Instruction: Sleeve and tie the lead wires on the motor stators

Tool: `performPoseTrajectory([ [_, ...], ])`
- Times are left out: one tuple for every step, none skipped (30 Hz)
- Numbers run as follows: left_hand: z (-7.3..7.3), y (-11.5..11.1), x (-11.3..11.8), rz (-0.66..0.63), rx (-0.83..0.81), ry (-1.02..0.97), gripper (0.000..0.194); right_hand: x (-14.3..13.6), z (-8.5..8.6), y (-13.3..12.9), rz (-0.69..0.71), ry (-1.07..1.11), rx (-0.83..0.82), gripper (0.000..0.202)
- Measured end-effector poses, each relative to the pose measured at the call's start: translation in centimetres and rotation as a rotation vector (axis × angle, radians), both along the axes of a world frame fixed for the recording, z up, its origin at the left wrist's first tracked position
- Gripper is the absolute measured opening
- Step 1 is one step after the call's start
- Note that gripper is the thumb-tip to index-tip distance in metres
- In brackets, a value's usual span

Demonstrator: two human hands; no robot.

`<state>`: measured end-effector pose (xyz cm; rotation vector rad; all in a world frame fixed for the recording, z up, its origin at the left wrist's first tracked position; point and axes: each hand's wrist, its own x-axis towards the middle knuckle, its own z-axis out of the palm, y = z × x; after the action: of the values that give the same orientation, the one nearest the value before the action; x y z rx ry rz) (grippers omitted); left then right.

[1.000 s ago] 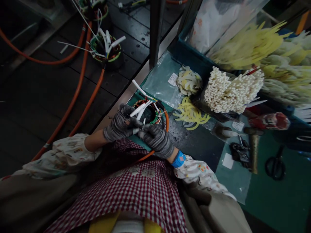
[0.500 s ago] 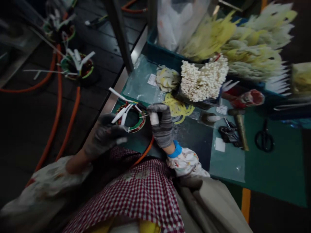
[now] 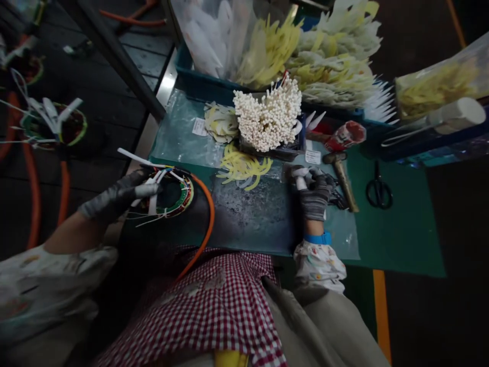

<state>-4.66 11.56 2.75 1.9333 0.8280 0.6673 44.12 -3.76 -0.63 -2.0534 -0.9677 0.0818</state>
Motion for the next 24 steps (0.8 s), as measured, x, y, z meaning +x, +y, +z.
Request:
performPoseTrajectory([
  [0.0,0.1,0.1,-0.007,-0.126,-0.007,0.051,0.2,0.1,0.5,0.022,0.011,-0.043,0.025],
  [0.1,0.1,0.1,0.006,-0.241,-0.007,0.052,0.5,0.3,1.0,0.03,0.014,-0.078,0.021],
  [0.2,-0.1,0.1,0.039,-0.318,0.002,0.054,0.6,0.6,1.4,0.027,0.012,-0.104,0.018],
  [0.2,-0.4,0.2,0.08,-0.351,0.022,0.057,0.7,1.0,1.7,0.018,0.004,-0.125,0.016],
  [0.3,-0.6,0.2,0.116,-0.357,0.041,0.06,0.7,1.6,1.9,-0.004,-0.013,-0.132,0.017],
  [0.3,-0.8,0.3,0.142,-0.351,0.052,0.063,0.5,2.2,1.9,-0.039,-0.037,-0.125,0.019],
  [0.2,-0.9,0.5,0.157,-0.343,0.054,0.064,0.0,2.9,1.8,-0.064,-0.071,-0.1,0.022],
  [0.1,-0.8,0.6,0.165,-0.335,0.051,0.064,-0.8,3.7,1.5,-0.053,-0.105,-0.067,0.022],
  [-0.1,-0.7,0.7,0.174,-0.329,0.045,0.062,-2.0,4.6,1.1,-0.003,-0.128,-0.031,0.021],
  [-0.2,-0.6,0.8,0.181,-0.322,0.042,0.06,-3.6,5.4,0.4,0.1,-0.147,0.008,0.018],
  [-0.3,-0.5,0.9,0.192,-0.308,0.041,0.057,-5.7,6.1,-0.3,0.261,-0.125,0.021,0.014],
  [-0.4,-0.5,1.0,0.205,-0.291,0.042,0.055,-8.1,6.6,-1.1,0.406,-0.086,0.012,0.018],
  [-0.3,-0.6,1.1,0.218,-0.268,0.044,0.053,-10.8,6.9,-1.8,0.511,-0.058,-0.013,0.024],
  [-0.1,-0.8,1.1,0.234,-0.243,0.046,0.053,-13.5,6.8,-2.5,0.62,-0.01,-0.041,0.027],
  [0.1,-1.2,1.2,0.248,-0.217,0.051,0.053,-16.1,6.5,-3.0,0.732,0.043,-0.055,0.029],
  [0.4,-1.7,1.2,0.259,-0.185,0.061,0.053,-18.4,5.9,-3.5,0.814,0.086,-0.046,0.028],
  [0.7,-2.4,1.3,0.265,-0.14,0.075,0.053,-20.2,5.2,-3.9,0.861,0.11,-0.04,0.028],
  [1.0,-3.3,1.3,0.266,-0.082,0.092,0.052,-21.6,4.5,-4.2,0.89,0.119,-0.032,0.028],
  [1.2,-4.3,1.3,0.266,-0.01,0.106,0.051,-22.5,3.8,-4.5,0.899,0.117,-0.033,0.029],
  [1.4,-5.4,1.2,0.266,0.066,0.117,0.05,-22.9,3.3,-4.8,0.899,0.109,-0.047,0.03],
  [1.5,-6.5,1.2,0.269,0.142,0.125,0.049,-23.0,3.0,-5.0,0.902,0.103,-0.073,0.031],
  [1.5,-7.5,1.1,0.275,0.212,0.129,0.049,-22.9,2.9,-5.3,0.912,0.101,-0.106,0.032],
  [1.4,-8.4,1.0,0.279,0.277,0.133,0.05,-22.7,3.0,-5.5,0.93,0.1,-0.141,0.034],
  [1.3,-9.2,0.8,0.274,0.338,0.138,0.051,-22.5,3.3,-5.6,0.95,0.098,-0.166,0.037],
])
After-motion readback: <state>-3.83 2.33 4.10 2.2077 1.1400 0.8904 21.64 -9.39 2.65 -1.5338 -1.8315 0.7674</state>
